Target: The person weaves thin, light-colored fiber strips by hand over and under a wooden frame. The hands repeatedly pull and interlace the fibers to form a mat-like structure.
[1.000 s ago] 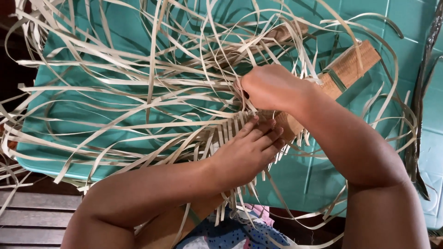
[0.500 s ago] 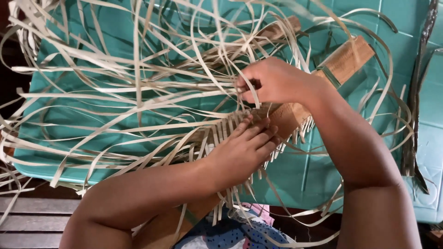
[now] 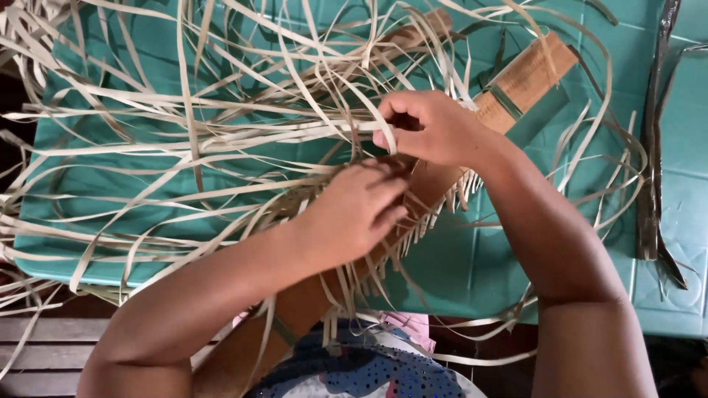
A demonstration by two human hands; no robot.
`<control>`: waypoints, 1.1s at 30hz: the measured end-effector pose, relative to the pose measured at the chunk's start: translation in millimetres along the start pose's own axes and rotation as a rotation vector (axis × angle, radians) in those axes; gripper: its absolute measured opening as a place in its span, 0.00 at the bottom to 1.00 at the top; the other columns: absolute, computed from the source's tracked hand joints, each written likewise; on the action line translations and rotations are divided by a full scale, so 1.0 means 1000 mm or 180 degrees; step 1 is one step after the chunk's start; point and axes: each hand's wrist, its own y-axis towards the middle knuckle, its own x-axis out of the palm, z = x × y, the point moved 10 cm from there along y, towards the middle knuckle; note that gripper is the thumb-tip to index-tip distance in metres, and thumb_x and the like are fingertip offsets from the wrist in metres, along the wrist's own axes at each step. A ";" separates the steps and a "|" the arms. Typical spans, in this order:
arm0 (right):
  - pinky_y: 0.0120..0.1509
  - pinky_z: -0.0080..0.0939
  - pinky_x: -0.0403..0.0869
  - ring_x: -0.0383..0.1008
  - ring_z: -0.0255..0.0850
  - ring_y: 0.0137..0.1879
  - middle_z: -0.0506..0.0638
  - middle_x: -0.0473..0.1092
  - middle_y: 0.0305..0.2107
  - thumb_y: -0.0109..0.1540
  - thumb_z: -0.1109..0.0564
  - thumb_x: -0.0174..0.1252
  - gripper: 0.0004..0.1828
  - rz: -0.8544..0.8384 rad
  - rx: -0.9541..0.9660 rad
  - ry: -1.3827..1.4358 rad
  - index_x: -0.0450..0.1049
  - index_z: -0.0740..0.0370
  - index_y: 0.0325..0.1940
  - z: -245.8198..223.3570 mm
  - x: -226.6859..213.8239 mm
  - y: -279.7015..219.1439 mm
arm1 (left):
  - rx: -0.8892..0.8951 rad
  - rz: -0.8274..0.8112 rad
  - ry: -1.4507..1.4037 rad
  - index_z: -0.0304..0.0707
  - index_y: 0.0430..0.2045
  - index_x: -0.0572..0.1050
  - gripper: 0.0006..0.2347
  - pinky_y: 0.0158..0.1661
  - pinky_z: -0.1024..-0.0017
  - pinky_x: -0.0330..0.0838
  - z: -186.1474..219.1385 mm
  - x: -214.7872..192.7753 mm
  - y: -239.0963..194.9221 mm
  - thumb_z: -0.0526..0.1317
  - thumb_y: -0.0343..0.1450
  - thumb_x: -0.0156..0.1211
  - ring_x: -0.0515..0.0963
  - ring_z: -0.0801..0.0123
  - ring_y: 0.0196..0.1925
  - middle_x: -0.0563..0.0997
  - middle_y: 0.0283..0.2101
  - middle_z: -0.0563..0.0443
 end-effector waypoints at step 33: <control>0.29 0.28 0.70 0.68 0.32 0.28 0.47 0.70 0.35 0.72 0.57 0.56 0.05 0.1072 -0.0736 0.0915 0.72 0.59 0.49 0.007 -0.016 -0.024 | -0.0965 0.0116 -0.0308 0.43 0.38 0.79 0.06 0.32 0.66 0.69 -0.047 -0.036 0.031 0.38 0.70 0.68 0.75 0.63 0.33 0.81 0.35 0.53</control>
